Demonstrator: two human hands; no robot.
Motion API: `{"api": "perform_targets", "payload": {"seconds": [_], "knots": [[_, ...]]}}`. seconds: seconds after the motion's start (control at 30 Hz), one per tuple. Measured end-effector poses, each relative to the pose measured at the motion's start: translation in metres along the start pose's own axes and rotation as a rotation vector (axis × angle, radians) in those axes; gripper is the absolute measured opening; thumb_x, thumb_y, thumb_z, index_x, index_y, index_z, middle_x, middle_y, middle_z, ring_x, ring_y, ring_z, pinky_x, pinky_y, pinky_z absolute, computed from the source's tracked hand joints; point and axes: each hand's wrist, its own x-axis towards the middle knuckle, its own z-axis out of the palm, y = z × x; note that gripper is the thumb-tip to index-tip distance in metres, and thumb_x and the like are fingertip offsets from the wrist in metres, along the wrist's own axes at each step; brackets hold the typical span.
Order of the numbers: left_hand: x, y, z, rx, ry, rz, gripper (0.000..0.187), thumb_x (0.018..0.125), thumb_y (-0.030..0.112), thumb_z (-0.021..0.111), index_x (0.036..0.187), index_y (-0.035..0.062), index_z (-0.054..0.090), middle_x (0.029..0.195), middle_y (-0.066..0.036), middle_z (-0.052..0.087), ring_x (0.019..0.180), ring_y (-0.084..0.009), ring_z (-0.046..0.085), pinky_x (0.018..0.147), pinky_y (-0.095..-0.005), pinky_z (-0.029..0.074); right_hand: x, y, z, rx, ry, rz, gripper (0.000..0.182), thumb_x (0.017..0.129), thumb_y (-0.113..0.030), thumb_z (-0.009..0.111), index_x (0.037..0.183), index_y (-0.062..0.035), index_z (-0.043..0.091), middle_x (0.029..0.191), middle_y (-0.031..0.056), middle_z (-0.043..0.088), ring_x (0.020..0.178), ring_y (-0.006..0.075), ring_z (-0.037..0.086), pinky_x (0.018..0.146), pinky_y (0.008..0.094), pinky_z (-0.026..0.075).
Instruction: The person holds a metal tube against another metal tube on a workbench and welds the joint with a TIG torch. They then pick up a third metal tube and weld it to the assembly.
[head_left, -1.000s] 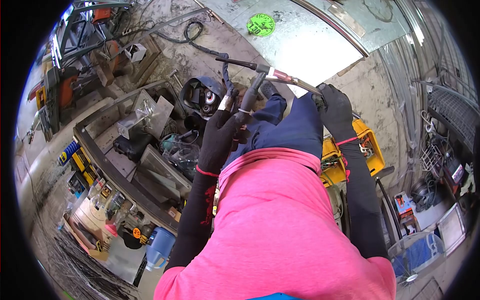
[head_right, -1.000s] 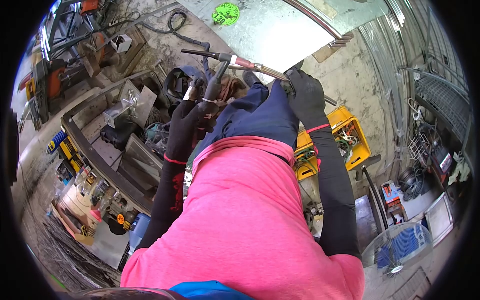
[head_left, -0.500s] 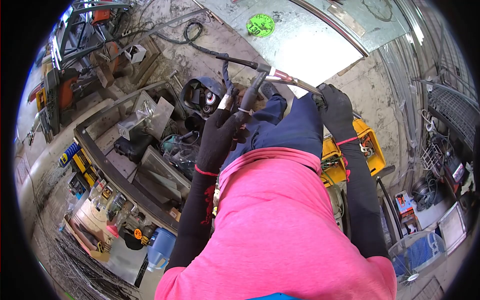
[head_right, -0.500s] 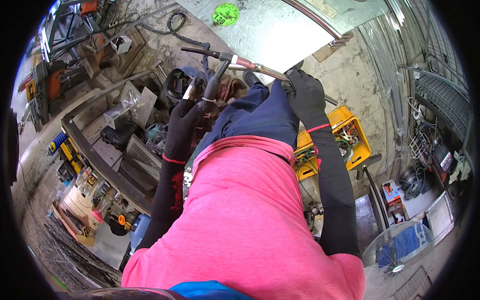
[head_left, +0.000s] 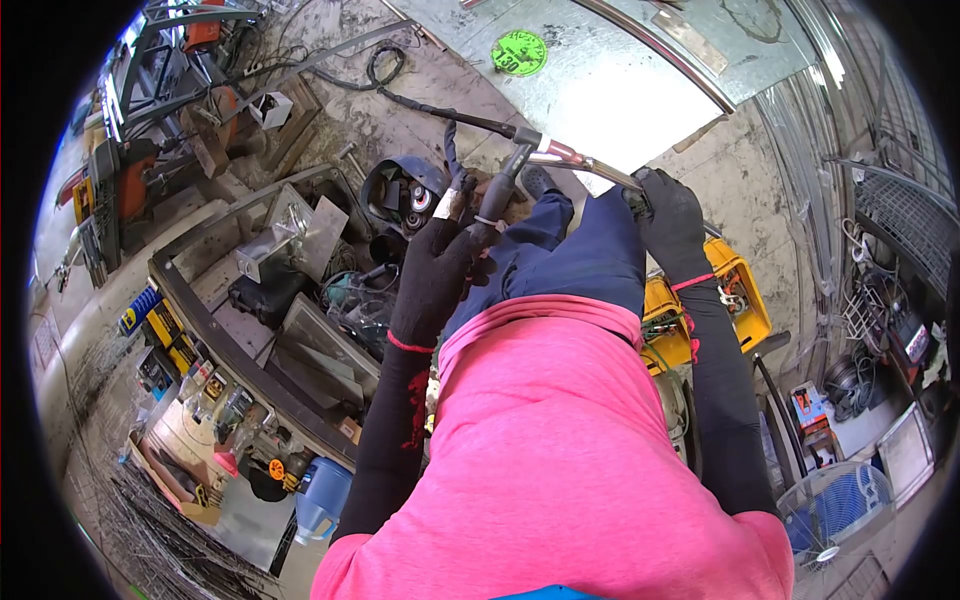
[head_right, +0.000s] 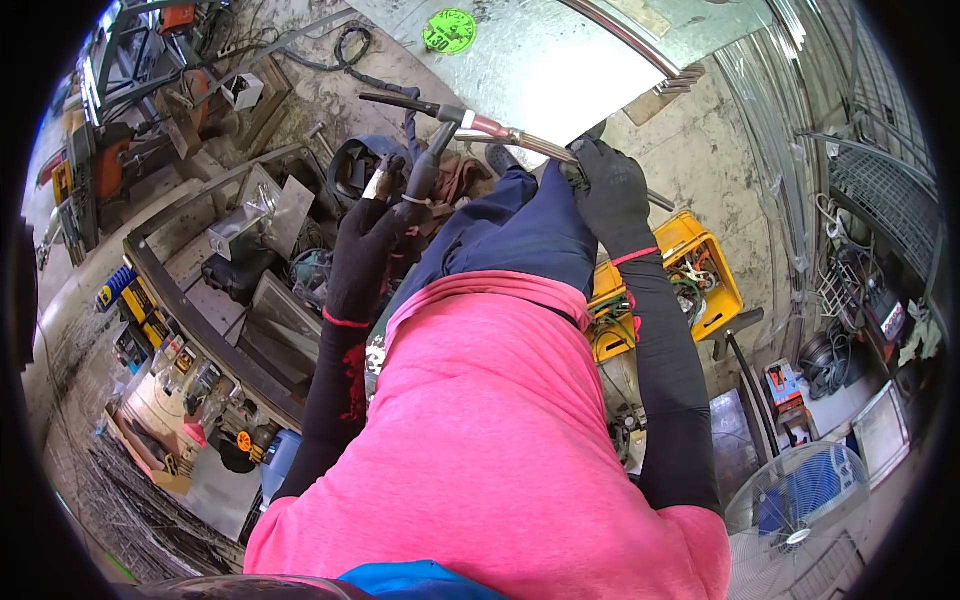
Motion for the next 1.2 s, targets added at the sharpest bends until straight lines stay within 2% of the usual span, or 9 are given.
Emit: {"api": "perform_targets", "payload": {"seconds": [0.33, 0.4, 0.5, 0.87, 0.9, 0.93, 1.03, 1.13, 1.2], "knots": [[-0.006, 0.012, 0.002, 0.08, -0.018, 0.004, 0.041, 0.1, 0.022, 0.068, 0.13, -0.0065, 0.065, 0.101, -0.01, 0.075, 0.077, -0.0132, 0.068, 0.067, -0.0279, 0.054, -0.001, 0.0, 0.001, -0.027, -0.015, 0.017, 0.03, 0.099, -0.03, 0.069, 0.117, -0.0066, 0.067, 0.096, 0.0181, 0.07, 0.086, 0.042, 0.069, 0.076, 0.0512, 0.055], [-0.006, 0.011, 0.003, 0.088, -0.007, 0.036, 0.039, 0.1, 0.022, 0.068, 0.127, -0.0066, 0.066, 0.101, -0.01, 0.075, 0.077, -0.0133, 0.068, 0.066, -0.028, 0.054, -0.001, 0.0, 0.001, -0.03, -0.095, 0.084, 0.033, 0.096, -0.029, 0.073, 0.122, -0.0095, 0.066, 0.103, 0.0173, 0.072, 0.094, 0.0398, 0.07, 0.083, 0.0505, 0.054], [-0.006, 0.013, 0.002, 0.108, -0.005, 0.06, 0.036, 0.1, 0.022, 0.069, 0.122, -0.0067, 0.069, 0.099, -0.01, 0.075, 0.077, -0.0138, 0.069, 0.066, -0.0281, 0.054, -0.001, 0.0, 0.0, -0.019, -0.02, 0.031, 0.029, 0.098, -0.03, 0.069, 0.116, -0.0067, 0.067, 0.096, 0.0181, 0.07, 0.087, 0.042, 0.069, 0.076, 0.0511, 0.054], [-0.003, 0.013, 0.003, 0.124, 0.014, 0.059, 0.031, 0.098, 0.023, 0.069, 0.109, -0.0061, 0.073, 0.092, -0.01, 0.072, 0.072, -0.0144, 0.069, 0.064, -0.0281, 0.054, -0.001, 0.0, 0.001, -0.032, -0.019, 0.023, 0.031, 0.099, -0.032, 0.069, 0.118, -0.008, 0.067, 0.098, 0.0168, 0.07, 0.088, 0.0419, 0.069, 0.076, 0.0518, 0.054], [-0.003, 0.011, 0.002, 0.136, -0.003, 0.048, 0.04, 0.099, 0.019, 0.068, 0.133, -0.0001, 0.062, 0.101, -0.007, 0.074, 0.079, -0.011, 0.066, 0.069, -0.0268, 0.052, -0.001, 0.0, 0.001, -0.038, -0.021, 0.022, 0.031, 0.099, -0.033, 0.068, 0.118, -0.0081, 0.067, 0.098, 0.0168, 0.07, 0.087, 0.0419, 0.069, 0.076, 0.0518, 0.054], [-0.003, 0.01, 0.001, 0.148, -0.02, 0.038, 0.06, 0.1, 0.016, 0.067, 0.157, 0.006, 0.052, 0.11, -0.005, 0.075, 0.085, -0.0076, 0.063, 0.074, -0.0256, 0.05, -0.001, 0.0, 0.001, -0.037, -0.02, 0.023, 0.031, 0.099, -0.033, 0.068, 0.118, -0.0081, 0.067, 0.098, 0.0168, 0.07, 0.087, 0.0419, 0.069, 0.076, 0.0518, 0.054], [-0.002, 0.008, 0.001, 0.181, -0.025, 0.135, 0.061, 0.1, 0.014, 0.066, 0.158, 0.0053, 0.051, 0.111, -0.004, 0.075, 0.088, -0.007, 0.063, 0.075, -0.0244, 0.05, -0.001, 0.001, 0.001, -0.039, -0.007, 0.013, 0.031, 0.099, -0.033, 0.068, 0.117, -0.0082, 0.067, 0.097, 0.0167, 0.069, 0.087, 0.0418, 0.069, 0.076, 0.0517, 0.054], [-0.001, 0.012, -0.001, 0.21, -0.05, 0.087, 0.061, 0.101, 0.014, 0.066, 0.159, 0.0055, 0.05, 0.111, -0.004, 0.075, 0.091, -0.0066, 0.063, 0.077, -0.0239, 0.05, 0.0, 0.0, 0.001, -0.021, 0.003, 0.003, 0.031, 0.1, -0.034, 0.068, 0.117, -0.0083, 0.067, 0.096, 0.0163, 0.069, 0.086, 0.0416, 0.069, 0.075, 0.0516, 0.054], [0.003, 0.011, -0.002, 0.177, -0.055, 0.087, 0.059, 0.101, 0.014, 0.066, 0.158, 0.0051, 0.051, 0.111, -0.004, 0.076, 0.089, -0.0062, 0.063, 0.076, -0.024, 0.05, 0.0, -0.001, -0.001, -0.032, -0.095, 0.088, 0.036, 0.089, -0.022, 0.076, 0.122, -0.01, 0.067, 0.105, 0.0161, 0.073, 0.097, 0.0384, 0.07, 0.085, 0.0498, 0.054]]}}
